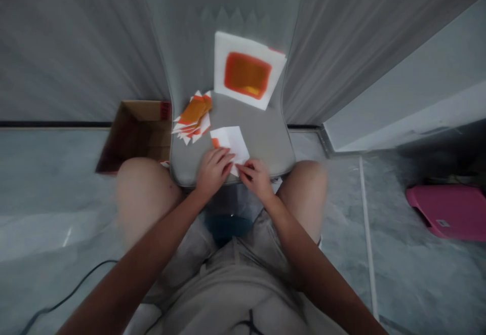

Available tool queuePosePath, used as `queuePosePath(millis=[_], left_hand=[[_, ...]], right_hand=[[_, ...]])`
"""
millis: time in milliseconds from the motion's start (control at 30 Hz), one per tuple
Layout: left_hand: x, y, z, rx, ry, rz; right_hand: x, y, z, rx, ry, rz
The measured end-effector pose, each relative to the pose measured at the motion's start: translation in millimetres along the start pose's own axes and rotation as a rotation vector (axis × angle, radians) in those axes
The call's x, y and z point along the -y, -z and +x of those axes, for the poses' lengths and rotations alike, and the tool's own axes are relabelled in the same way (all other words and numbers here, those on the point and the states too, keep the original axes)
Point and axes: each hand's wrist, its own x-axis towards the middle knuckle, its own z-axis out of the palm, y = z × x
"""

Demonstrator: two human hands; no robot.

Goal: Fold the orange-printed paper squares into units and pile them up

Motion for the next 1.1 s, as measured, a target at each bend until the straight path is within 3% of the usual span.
queuePosePath(millis=[733, 900, 1100], left_hand=[[-7, 5.7, 5, 0.193, -0.066, 0.172], [-7, 4.1, 6, 0.206, -0.056, 0.156], [-12, 8.4, 9, 0.246, -0.061, 0.127]], right_hand=[[3, 8, -2, -0.038, 0.036, 0.018], [-14, 16, 50, -0.075, -0.141, 0.164], [-30, 23, 139, 0.12, -0.559, 0.097]])
